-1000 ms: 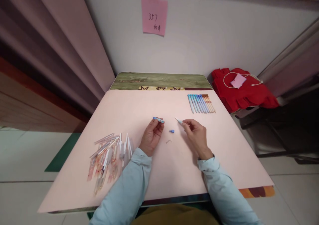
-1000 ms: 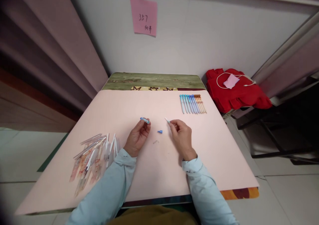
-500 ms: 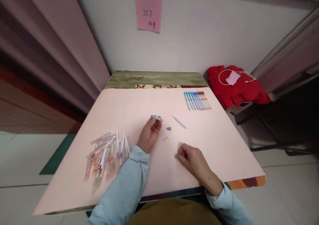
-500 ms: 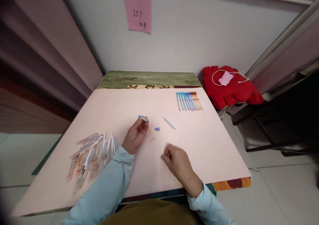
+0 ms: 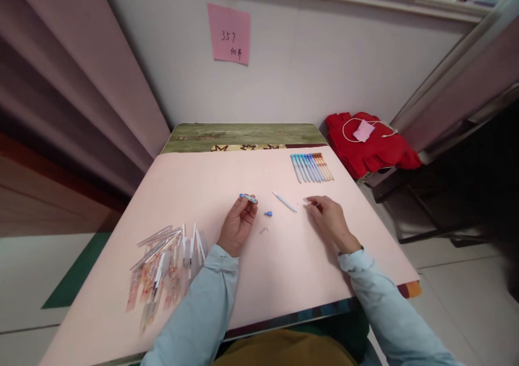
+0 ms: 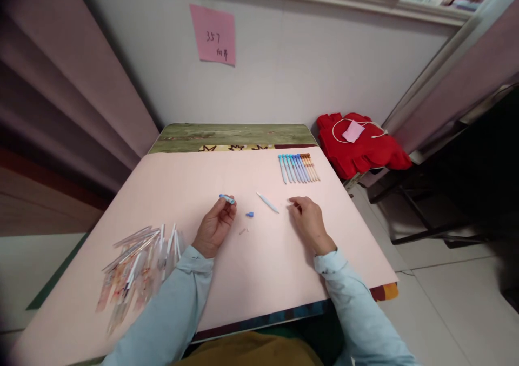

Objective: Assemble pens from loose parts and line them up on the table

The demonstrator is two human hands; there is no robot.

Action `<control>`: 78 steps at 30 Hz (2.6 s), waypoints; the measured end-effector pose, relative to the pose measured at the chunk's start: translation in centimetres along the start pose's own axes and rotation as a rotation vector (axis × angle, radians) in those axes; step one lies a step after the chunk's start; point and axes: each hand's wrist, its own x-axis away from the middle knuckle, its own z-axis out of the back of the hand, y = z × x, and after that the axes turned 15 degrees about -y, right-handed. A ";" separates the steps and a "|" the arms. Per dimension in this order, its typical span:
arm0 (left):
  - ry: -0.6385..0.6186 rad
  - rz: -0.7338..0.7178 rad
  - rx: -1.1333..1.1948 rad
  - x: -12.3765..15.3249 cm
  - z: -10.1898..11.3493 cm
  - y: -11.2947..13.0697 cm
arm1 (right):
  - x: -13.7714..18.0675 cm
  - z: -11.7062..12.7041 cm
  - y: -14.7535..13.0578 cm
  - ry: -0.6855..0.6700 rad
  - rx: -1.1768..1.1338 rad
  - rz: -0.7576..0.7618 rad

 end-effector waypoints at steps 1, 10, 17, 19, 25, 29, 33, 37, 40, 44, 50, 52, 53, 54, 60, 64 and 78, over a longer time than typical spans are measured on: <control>0.005 -0.004 0.003 0.0 0.1 0.1 | -0.6 -0.5 -0.1 -0.003 0.007 0.051; 0.003 0.000 -0.002 0.0 0.1 0.0 | -1.0 -3.4 -0.7 0.070 0.124 0.130; -0.019 0.032 0.009 0.4 0.0 -0.6 | 0.1 -2.0 -6.2 0.130 -0.268 0.162; -0.036 0.043 0.006 0.6 -0.1 -0.7 | 0.5 -2.1 -8.6 0.087 -0.432 0.197; -0.103 0.035 0.024 1.2 -0.4 -0.9 | 0.8 -3.8 -12.6 0.067 -0.560 0.255; -0.133 0.036 0.056 1.4 -0.6 -1.2 | 0.7 -4.5 -13.0 0.150 -0.320 0.359; -0.091 0.056 0.113 1.4 -0.9 -1.3 | 0.6 -4.9 -12.7 0.203 -0.140 0.415; -0.030 0.072 0.193 1.3 -1.0 -1.4 | 0.5 -5.4 -12.4 0.233 -0.042 0.446; 0.009 0.082 0.257 1.3 -0.9 -1.5 | 0.4 -5.6 -12.4 0.238 0.015 0.455; 0.045 0.091 0.280 1.3 -0.9 -1.5 | 0.2 -5.5 -12.7 0.261 -0.037 0.475; 0.090 0.087 0.316 1.1 -1.1 -0.5 | 1.0 -4.0 -11.6 0.304 -0.131 0.377; 0.083 0.058 0.326 0.9 -1.1 -0.1 | 1.8 -4.0 -10.7 0.248 -0.126 0.322; 0.078 0.039 0.327 0.8 -1.0 0.1 | 2.2 -4.1 -10.4 0.204 -0.119 0.307; 0.073 0.024 0.327 0.8 -0.9 0.2 | 2.5 -4.4 -10.0 0.153 -0.107 0.302; 0.067 0.008 0.282 0.6 -0.7 0.3 | 3.5 -6.6 -9.4 -0.055 0.036 0.346; 0.070 -0.003 0.246 0.6 -0.6 0.2 | 3.3 -7.3 -9.3 -0.070 0.139 0.352; 0.008 0.023 0.180 1.1 -1.0 -0.1 | 2.6 -4.1 -12.1 0.106 -0.010 0.300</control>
